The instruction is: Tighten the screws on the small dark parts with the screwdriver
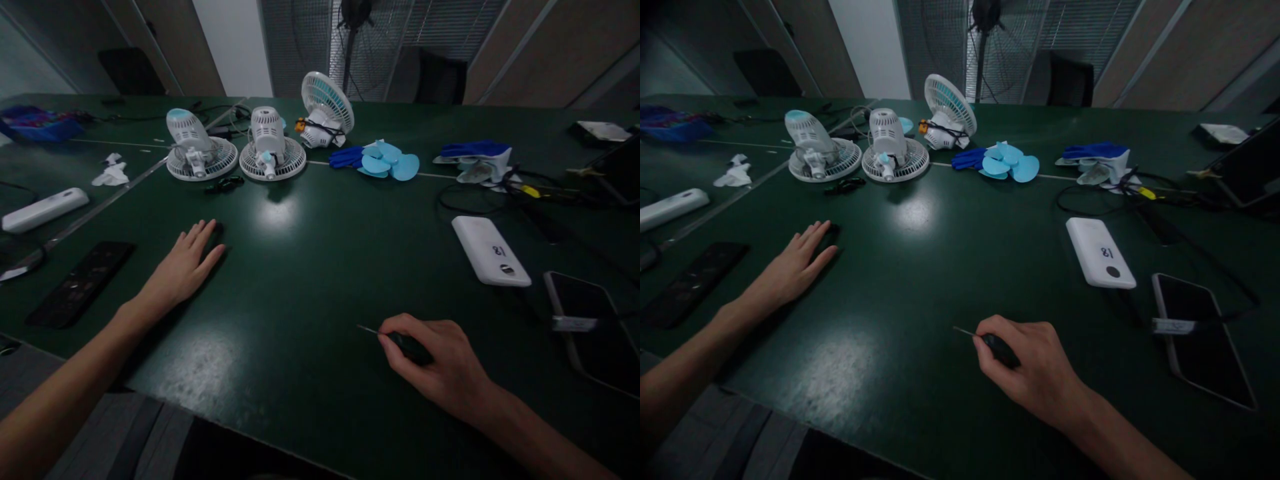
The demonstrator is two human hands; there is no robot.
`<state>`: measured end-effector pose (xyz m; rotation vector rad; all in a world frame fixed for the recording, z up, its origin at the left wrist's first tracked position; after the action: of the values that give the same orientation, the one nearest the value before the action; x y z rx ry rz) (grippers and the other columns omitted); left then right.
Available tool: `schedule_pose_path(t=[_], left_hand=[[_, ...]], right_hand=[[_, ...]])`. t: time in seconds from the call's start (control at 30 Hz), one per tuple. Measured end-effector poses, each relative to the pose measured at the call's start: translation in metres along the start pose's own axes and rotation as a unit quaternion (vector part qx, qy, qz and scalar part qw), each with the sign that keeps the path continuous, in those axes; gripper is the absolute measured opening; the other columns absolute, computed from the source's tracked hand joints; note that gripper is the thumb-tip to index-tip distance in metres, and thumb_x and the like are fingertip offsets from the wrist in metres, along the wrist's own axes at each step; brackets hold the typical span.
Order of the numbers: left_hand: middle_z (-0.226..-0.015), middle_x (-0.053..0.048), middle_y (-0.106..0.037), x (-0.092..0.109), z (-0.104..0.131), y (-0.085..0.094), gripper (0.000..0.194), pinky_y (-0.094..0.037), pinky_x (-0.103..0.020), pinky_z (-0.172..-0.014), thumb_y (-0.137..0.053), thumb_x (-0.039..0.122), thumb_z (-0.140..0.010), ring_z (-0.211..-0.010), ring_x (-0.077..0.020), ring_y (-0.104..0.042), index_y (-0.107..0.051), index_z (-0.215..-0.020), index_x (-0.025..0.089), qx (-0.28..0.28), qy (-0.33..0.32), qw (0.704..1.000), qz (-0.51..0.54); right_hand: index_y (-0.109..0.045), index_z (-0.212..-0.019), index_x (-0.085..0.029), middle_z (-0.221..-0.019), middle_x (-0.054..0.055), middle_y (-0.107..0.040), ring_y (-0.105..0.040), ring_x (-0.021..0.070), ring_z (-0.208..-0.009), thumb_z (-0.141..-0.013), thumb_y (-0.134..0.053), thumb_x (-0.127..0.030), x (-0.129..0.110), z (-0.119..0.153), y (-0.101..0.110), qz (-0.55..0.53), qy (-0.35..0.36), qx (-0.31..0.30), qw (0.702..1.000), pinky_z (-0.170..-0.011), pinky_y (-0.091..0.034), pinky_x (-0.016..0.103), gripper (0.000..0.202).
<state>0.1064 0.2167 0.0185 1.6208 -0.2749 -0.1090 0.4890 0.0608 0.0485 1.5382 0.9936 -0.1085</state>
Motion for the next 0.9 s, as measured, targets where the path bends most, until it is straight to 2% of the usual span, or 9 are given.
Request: schedule_pose_path(t=[0.3,0.37,0.47,0.53,0.63,0.77,0.9], left_hand=[[-0.164,-0.022,-0.025,-0.012,0.003,0.011,0.066,-0.025,-0.052,-0.12,-0.027,0.044,-0.109,-0.151,-0.0374,-0.026,-0.02,-0.162,0.006,0.01,0.064,0.998,-0.002],[-0.162,-0.021,-0.031,-0.012,0.003,0.016,0.065,-0.03,-0.049,-0.118,-0.027,0.039,-0.109,-0.147,-0.036,-0.034,-0.013,-0.164,0.007,0.015,0.063,0.998,0.003],[-0.151,-0.019,-0.047,-0.02,0.006,0.024,0.067,-0.041,-0.044,-0.109,-0.028,0.033,-0.108,-0.131,-0.0321,-0.051,-0.001,-0.164,0.007,0.023,0.086,0.996,-0.003],[-0.142,-0.016,-0.056,-0.028,0.01,0.029,0.065,-0.046,-0.043,-0.103,-0.029,0.03,-0.108,-0.12,-0.0309,-0.057,-0.006,-0.164,0.009,0.032,0.104,0.994,-0.024],[-0.129,-0.014,-0.064,-0.033,0.014,0.037,0.058,-0.048,-0.044,-0.098,-0.03,0.031,-0.107,-0.111,-0.0309,-0.06,-0.025,-0.161,0.011,0.041,0.11,0.992,-0.055],[-0.125,-0.013,-0.064,-0.033,0.013,0.045,0.054,-0.047,-0.041,-0.1,-0.036,0.031,-0.105,-0.112,-0.0285,-0.06,-0.039,-0.153,0.009,0.043,0.09,0.994,-0.045],[-0.115,-0.01,-0.065,-0.053,0.002,0.047,0.053,-0.049,-0.036,-0.095,-0.044,0.032,-0.101,-0.103,-0.0245,-0.062,-0.043,-0.149,0.01,0.026,0.099,0.995,0.0]], right_hand=[[-0.065,-0.106,-0.022,-0.074,-0.006,-0.069,-0.065,0.008,-0.057,-0.101,-0.055,-0.026,0.0,0.001,-0.002,-0.006,0.004,-0.014,1.0,-0.056,-0.048,0.021,0.012],[-0.064,-0.107,-0.022,-0.074,-0.006,-0.069,-0.065,0.0076,-0.057,-0.101,-0.056,-0.025,-0.001,0.0,-0.001,-0.011,0.006,-0.008,1.0,-0.056,-0.049,0.02,0.01],[-0.063,-0.105,-0.022,-0.073,-0.006,-0.068,-0.064,0.0073,-0.055,-0.101,-0.056,-0.024,-0.004,-0.002,0.002,-0.009,0.013,0.003,1.0,-0.054,-0.048,0.02,0.009],[-0.063,-0.105,-0.023,-0.072,-0.007,-0.067,-0.063,0.0072,-0.054,-0.101,-0.056,-0.023,-0.004,-0.002,0.003,-0.008,0.015,0.008,1.0,-0.054,-0.047,0.02,0.008],[-0.062,-0.107,-0.024,-0.073,-0.007,-0.067,-0.064,0.0078,-0.055,-0.101,-0.056,-0.024,-0.003,-0.002,0.001,-0.012,0.012,0.0,1.0,-0.054,-0.048,0.021,0.008],[-0.061,-0.11,-0.024,-0.078,-0.005,-0.07,-0.067,0.0097,-0.06,-0.103,-0.055,-0.026,0.001,0.001,-0.003,-0.017,0.007,-0.015,1.0,-0.055,-0.05,0.021,0.01],[-0.062,-0.109,-0.024,-0.076,-0.005,-0.069,-0.066,0.0095,-0.058,-0.103,-0.054,-0.026,0.003,0.002,-0.004,-0.006,0.001,-0.019,1.0,-0.055,-0.049,0.022,0.01]])
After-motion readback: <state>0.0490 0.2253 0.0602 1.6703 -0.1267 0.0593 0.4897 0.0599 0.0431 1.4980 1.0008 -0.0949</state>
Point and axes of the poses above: each hand's wrist, its own z-axis away from the middle knuckle, its own y-axis out of the back of the hand, x = y × z, the point moved 10 cm from there along -z, towards the middle knuckle
